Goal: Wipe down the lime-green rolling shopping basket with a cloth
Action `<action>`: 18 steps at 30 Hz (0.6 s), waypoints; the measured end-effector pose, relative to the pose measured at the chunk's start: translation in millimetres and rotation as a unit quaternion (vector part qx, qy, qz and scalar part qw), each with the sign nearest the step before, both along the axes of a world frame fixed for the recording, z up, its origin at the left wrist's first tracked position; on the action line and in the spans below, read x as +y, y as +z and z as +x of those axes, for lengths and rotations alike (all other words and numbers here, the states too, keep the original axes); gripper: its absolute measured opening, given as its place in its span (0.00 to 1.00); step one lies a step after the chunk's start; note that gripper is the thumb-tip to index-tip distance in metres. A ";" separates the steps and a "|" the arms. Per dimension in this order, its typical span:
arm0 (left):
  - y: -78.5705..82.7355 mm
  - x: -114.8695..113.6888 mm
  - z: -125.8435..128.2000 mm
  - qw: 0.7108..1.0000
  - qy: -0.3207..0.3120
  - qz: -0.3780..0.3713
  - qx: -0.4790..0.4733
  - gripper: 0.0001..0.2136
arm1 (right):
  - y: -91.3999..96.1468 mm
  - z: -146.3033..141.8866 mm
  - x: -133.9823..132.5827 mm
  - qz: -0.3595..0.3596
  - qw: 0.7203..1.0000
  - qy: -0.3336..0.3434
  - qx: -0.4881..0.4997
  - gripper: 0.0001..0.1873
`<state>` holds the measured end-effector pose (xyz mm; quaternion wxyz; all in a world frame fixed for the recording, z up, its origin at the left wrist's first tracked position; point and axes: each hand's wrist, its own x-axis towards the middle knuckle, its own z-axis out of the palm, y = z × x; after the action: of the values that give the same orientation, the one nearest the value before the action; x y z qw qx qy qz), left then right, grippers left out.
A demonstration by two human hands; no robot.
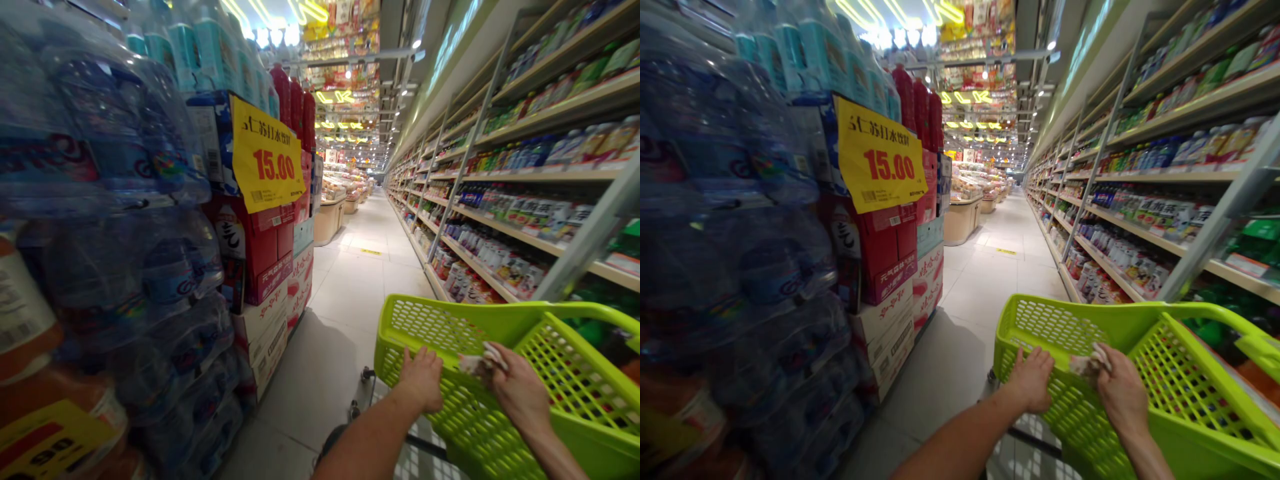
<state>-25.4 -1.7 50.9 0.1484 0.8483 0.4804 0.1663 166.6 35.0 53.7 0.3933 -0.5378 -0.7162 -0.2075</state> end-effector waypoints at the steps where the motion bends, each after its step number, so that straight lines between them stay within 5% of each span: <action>1: 0.2 -2.1 -0.6 1.000 -0.001 0.001 -0.001 0.33 | 5.4 2.3 -0.7 0.019 1.000 -0.016 0.002 0.18; 11: 0.6 -17.7 0.9 1.000 0.003 0.010 0.012 0.32 | -39.7 -41.0 -32.8 0.010 0.982 0.046 -0.183 0.15; 18: 1.1 -17.4 -6.2 0.999 -0.006 0.019 0.033 0.32 | -37.3 -7.3 -33.6 0.028 0.978 0.111 -0.177 0.16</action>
<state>-31.7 -19.0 52.0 0.1174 0.8587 0.4769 0.1463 159.3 1.4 16.4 0.2957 -0.3988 -0.8234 -0.2747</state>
